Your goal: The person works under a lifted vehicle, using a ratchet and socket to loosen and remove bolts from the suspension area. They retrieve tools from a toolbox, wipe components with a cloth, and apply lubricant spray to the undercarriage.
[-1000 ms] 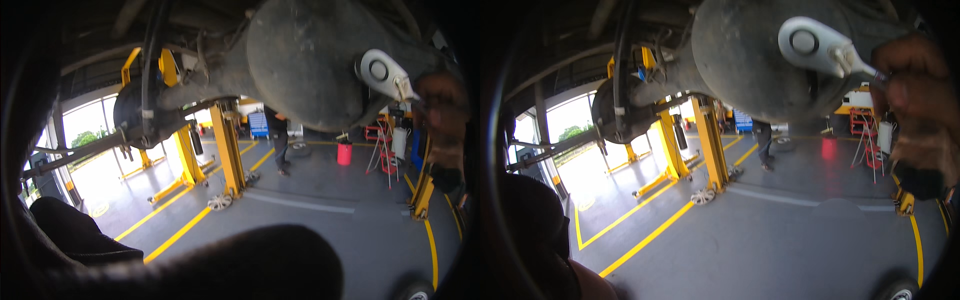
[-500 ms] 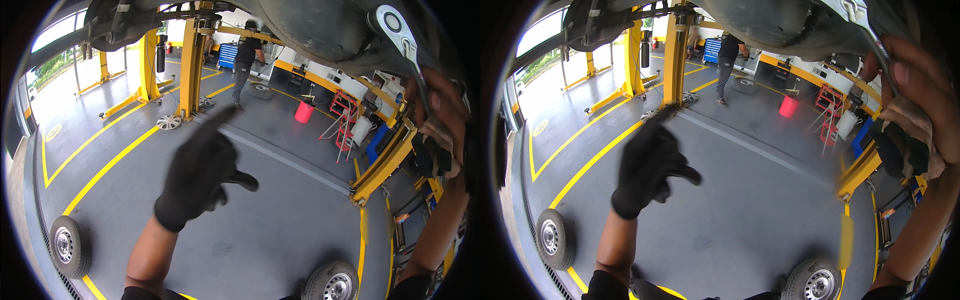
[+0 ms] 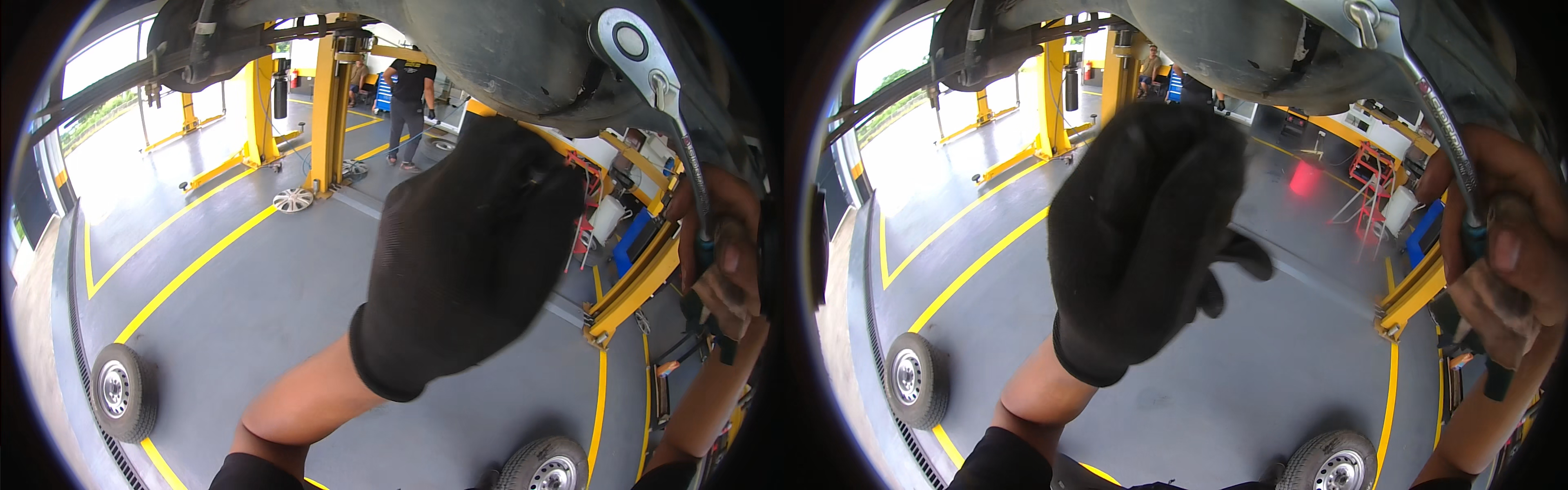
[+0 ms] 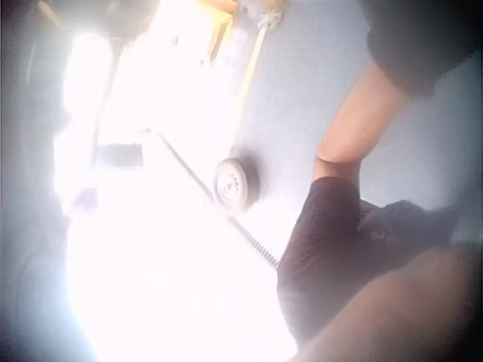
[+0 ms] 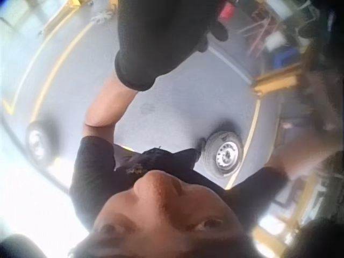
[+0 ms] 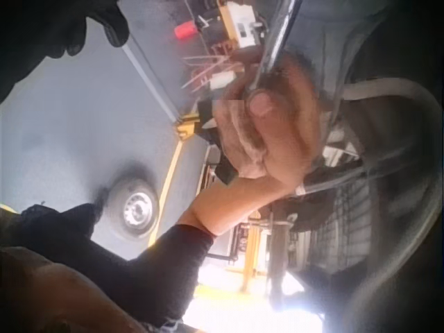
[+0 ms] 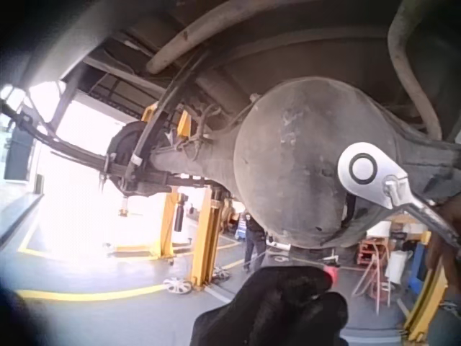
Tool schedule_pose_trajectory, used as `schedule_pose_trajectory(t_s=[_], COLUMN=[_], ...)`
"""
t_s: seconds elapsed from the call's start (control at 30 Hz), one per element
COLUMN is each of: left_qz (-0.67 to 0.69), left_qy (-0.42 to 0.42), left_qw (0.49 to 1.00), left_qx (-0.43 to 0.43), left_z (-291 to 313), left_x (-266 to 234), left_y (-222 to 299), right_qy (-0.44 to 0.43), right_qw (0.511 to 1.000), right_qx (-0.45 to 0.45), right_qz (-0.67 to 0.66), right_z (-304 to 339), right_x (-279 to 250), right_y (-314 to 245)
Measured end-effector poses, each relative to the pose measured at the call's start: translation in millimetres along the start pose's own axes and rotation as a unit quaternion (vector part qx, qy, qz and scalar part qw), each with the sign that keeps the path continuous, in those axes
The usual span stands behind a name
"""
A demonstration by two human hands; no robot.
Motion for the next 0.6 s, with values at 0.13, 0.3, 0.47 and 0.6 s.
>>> schedule_pose_trajectory(t_s=[0.13, 0.3, 0.47, 0.6], left_qz=[-0.149, -0.166, -0.085, -0.032], left_qy=[0.181, 0.075, 0.115, 0.089], left_qw=[0.931, 0.96, 0.97, 0.977], left_qx=[0.279, 0.213, 0.197, 0.191], left_z=[-30.9, -52.9, -52.0, -50.5], left_x=[46.5, 70.3, 78.2, 74.0], left_y=[30.6, 26.8, 21.4, 13.5], right_qy=[-0.019, 0.048, 0.069, 0.078], right_qw=[0.977, 0.985, 0.965, 0.933], right_qx=[0.072, 0.071, 0.038, -0.059], right_qz=[-0.199, -0.147, -0.251, -0.345], right_z=[9.7, 33.9, 29.3, 27.6], right_x=[0.7, -8.0, 18.2, 45.6], right_y=[6.2, 22.1, 34.7, 47.9])
Point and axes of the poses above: each hand's wrist, its own z-axis away from the middle knuckle, its own x-axis out of the palm, y = z × x, the point moved 2 cm from there along -z, towards the middle knuckle, and after that the axes turned 4 degrees about -y, right-handed, at the moved point
